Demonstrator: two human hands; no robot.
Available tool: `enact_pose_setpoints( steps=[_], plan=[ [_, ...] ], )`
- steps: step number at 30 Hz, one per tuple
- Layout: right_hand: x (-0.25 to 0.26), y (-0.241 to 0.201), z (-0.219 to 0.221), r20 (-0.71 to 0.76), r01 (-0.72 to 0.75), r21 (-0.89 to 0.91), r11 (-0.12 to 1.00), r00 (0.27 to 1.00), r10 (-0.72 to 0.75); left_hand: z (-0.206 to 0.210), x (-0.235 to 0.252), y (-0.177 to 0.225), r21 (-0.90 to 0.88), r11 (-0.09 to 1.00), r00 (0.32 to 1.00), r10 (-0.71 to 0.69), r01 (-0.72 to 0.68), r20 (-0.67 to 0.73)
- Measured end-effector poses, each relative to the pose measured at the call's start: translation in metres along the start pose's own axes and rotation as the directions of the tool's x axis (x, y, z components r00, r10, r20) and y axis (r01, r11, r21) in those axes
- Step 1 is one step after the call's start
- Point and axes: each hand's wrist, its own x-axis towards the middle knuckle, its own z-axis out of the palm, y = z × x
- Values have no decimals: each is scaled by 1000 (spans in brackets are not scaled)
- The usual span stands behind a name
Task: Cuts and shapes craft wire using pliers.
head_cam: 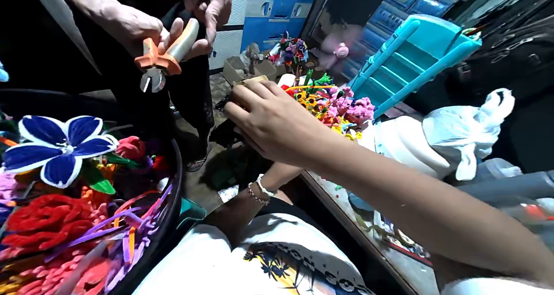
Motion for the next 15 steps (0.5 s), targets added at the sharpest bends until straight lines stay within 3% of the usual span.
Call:
enact_pose_setpoints(
  steps=[4, 6, 15],
  plan=[
    [24, 5, -2, 65, -14, -66, 998, 998, 18, -2, 8, -3, -126, 987, 989, 114, -102, 93],
    [33, 5, 0, 70, -8, -79, 997, 997, 13, -1, 9, 3, -188, 979, 989, 94, -72, 110],
    [72, 13, 1, -44, -14, -149, 989, 999, 7, 1, 22, -10, -289, 955, 984, 113, -69, 138]
  ],
)
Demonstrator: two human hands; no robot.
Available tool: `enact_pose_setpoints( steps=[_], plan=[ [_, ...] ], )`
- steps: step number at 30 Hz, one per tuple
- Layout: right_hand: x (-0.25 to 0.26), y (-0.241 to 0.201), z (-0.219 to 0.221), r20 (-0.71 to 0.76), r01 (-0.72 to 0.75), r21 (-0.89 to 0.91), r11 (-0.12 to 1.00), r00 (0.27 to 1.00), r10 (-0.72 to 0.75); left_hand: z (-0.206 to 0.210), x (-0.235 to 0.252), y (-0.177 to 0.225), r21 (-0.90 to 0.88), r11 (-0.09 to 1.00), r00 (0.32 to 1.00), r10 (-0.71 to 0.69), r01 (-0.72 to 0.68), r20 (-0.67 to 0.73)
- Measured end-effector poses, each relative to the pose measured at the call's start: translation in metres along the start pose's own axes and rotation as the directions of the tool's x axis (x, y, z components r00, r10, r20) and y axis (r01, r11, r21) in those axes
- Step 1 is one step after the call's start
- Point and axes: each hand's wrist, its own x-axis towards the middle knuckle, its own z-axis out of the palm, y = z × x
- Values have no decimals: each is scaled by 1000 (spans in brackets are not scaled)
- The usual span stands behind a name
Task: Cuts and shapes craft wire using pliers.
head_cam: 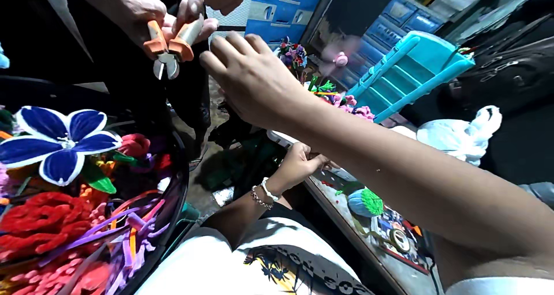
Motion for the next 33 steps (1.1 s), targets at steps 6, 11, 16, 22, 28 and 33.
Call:
enact_pose_setpoints(
  steps=[6, 11, 16, 22, 28, 33],
  plan=[
    [26, 24, -1, -113, 22, -80, 997, 993, -31, -5, 6, -7, -55, 998, 994, 36, -31, 98],
    [50, 33, 0, -58, 110, -38, 993, 992, -112, -6, 7, -8, -81, 996, 993, 36, -27, 112],
    [75, 41, 17, -80, 169, -2, 986, 982, -168, -5, 5, 0, -85, 996, 996, 15, -8, 90],
    [83, 61, 19, 2, 293, 99, 951, 955, -295, -6, 7, 3, -74, 996, 995, -37, 44, 93],
    [50, 50, 20, -199, 404, 38, 914, 899, -389, -5, 7, 1, -56, 996, 995, -65, 69, 78],
    [12, 36, -6, -369, 358, 181, 916, 888, -275, -11, 8, -4, -4, 998, 996, 57, -57, 72]
  ],
)
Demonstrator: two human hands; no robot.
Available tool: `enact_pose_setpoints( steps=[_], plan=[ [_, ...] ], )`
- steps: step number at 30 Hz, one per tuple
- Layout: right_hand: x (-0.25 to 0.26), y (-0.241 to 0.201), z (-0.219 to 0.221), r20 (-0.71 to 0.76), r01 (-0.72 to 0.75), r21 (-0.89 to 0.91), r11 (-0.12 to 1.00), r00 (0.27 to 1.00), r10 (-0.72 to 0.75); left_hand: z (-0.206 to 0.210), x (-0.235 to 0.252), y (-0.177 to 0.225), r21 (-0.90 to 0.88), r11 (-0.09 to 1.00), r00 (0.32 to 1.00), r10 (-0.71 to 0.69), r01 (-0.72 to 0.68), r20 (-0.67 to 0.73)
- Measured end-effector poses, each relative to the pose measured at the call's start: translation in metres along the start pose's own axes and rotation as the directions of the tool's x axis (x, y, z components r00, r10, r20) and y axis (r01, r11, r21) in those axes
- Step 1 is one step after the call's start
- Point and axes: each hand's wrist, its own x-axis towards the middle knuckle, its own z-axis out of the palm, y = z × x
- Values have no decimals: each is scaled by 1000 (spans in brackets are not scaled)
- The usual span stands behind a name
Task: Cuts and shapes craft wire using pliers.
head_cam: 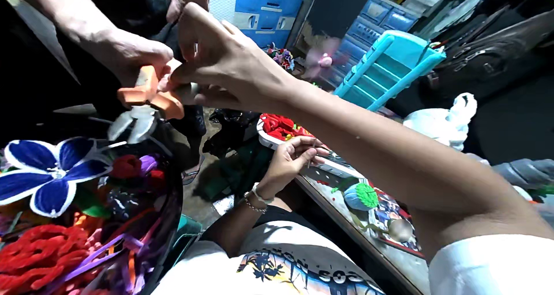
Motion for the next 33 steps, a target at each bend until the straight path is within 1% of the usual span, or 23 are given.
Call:
enact_pose_setpoints(
  steps=[2, 3, 5, 6, 7, 9, 10, 11, 12, 14, 16, 18, 19, 21, 22, 24, 25, 26, 28, 29, 30, 31, 33],
  plan=[
    [-10, -17, -15, -103, -67, 123, 990, 991, 80, 1, -2, -1, 27, 999, 999, 28, -28, -31],
    [-16, -27, -23, -157, -113, 191, 975, 977, 144, 2, -3, -2, 42, 998, 998, 40, -38, -44],
    [-31, -44, -42, -239, -212, 339, 917, 923, 302, 6, -3, -2, 57, 997, 996, 62, -59, -62],
    [-41, -53, -51, -274, -248, 440, 863, 878, 393, 8, -4, -4, 59, 996, 996, 63, -59, -59],
    [-54, -64, -63, -284, -288, 559, 778, 814, 506, 10, -4, -6, 66, 996, 997, 63, -60, -43],
    [-81, -89, -86, -282, -347, 743, 572, 613, 738, 9, -2, -14, 81, 995, 999, 50, -50, 11],
    [-100, -99, -95, -269, -342, 803, 488, 522, 809, 9, -1, -18, 93, 995, 999, 31, -35, 37],
    [-121, -108, -101, -251, -317, 854, 412, 442, 861, 9, -1, -22, 108, 994, 998, 10, -16, 55],
    [-144, -115, -103, -241, -271, 894, 356, 380, 893, 11, 0, -25, 124, 992, 998, -9, 0, 67],
    [-191, -131, -102, -221, -124, 955, 271, 316, 923, 15, -2, -31, 155, 988, 996, -32, 19, 79],
    [-228, -154, -97, -152, 40, 988, 147, 276, 949, 21, -3, -38, 188, 982, 996, -35, 18, 87],
    [-255, -178, -88, -85, 182, 982, 46, 213, 973, 25, -4, -46, 214, 977, 994, -33, 11, 101],
    [-266, -191, -81, -73, 230, 973, 29, 184, 980, 28, -5, -50, 221, 975, 993, -41, 16, 112],
    [-281, -212, -70, -88, 304, 952, 41, 142, 986, 35, -7, -54, 243, 969, 990, -67, 35, 126],
    [-286, -221, -66, -89, 306, 950, 57, 91, 992, 38, -9, -55, 251, 967, 987, -86, 50, 134],
    [-298, -236, -60, -63, 267, 962, 62, -7, 998, 45, -14, -54, 262, 962, 980, -119, 74, 161],
    [-304, -242, -59, -45, 250, 967, 54, -42, 998, 48, -15, -54, 263, 962, 976, -123, 73, 180],
    [-310, -247, -58, -29, 234, 971, 44, -68, 997, 50, -15, -53, 266, 961, 973, -124, 69, 196],
    [-319, -255, -56, -4, 208, 978, 20, -76, 997, 54, -14, -51, 269, 961, 969, -122, 61, 214],
    [-321, -258, -54, 5, 188, 982, 14, -104, 995, 56, -13, -49, 264, 962, 968, -123, 62, 220],
    [-321, -262, -51, 11, 147, 989, 12, -155, 988, 58, -13, -47, 262, 963, 966, -125, 64, 225],
    [-322, -266, -49, 7, 100, 995, 12, -186, 982, 59, -12, -45, 263, 963, 964, -129, 66, 232],
    [-323, -272, -47, 1, 25, 1000, 5, -217, 976, 62, -10, -40, 274, 960, 959, -134, 63, 251]
  ],
)
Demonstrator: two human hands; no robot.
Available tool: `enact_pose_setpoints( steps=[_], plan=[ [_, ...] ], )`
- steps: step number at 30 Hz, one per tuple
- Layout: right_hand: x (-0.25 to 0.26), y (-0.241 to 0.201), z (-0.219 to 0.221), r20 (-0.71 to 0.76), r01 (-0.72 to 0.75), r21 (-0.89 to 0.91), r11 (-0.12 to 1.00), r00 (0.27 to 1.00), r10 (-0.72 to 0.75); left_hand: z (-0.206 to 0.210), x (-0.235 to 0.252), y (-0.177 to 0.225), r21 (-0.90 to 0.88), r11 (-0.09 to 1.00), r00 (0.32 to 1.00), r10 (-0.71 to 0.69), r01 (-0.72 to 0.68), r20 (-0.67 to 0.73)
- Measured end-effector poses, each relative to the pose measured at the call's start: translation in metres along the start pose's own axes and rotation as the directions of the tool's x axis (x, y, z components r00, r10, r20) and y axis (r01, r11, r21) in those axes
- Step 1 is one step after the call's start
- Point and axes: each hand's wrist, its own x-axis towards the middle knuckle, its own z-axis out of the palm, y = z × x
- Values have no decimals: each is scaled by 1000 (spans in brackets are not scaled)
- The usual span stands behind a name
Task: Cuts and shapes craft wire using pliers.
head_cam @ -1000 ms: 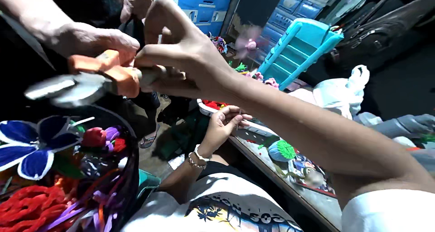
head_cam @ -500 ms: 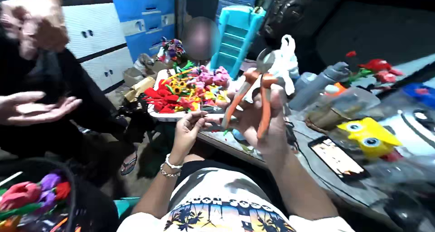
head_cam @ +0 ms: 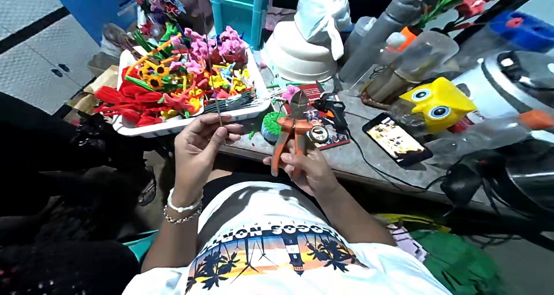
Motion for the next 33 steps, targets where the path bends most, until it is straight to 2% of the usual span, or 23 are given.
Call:
enact_pose_setpoints(
  steps=[4, 8, 13, 18, 26, 30, 33],
  plan=[
    [-8, 7, -3, -44, -63, 81, 995, 997, 67, 3, 0, 12, 35, 999, 1000, 17, -18, 22],
    [-17, 17, -5, -7, -83, 37, 996, 997, 83, 5, -6, 14, 30, 999, 999, 21, -22, 35],
    [-28, 26, -1, 57, -98, 88, 991, 994, 94, 4, -12, 4, -29, 999, 995, -35, 38, 89],
    [-31, 31, -4, 52, -133, 106, 985, 990, 128, 2, -14, -3, -86, 993, 992, -74, 83, 103],
    [-19, 46, -12, 338, -218, 420, 881, 939, 72, 2, -15, -16, -175, 973, 987, -139, 152, 84],
    [-14, 51, -11, 311, -229, 438, 869, 946, 92, 1, -15, -18, -176, 971, 985, -151, 163, 77],
    [-14, 53, -10, 231, -208, 418, 884, 966, 119, 0, -14, -16, -175, 971, 986, -156, 165, 65]
  ],
)
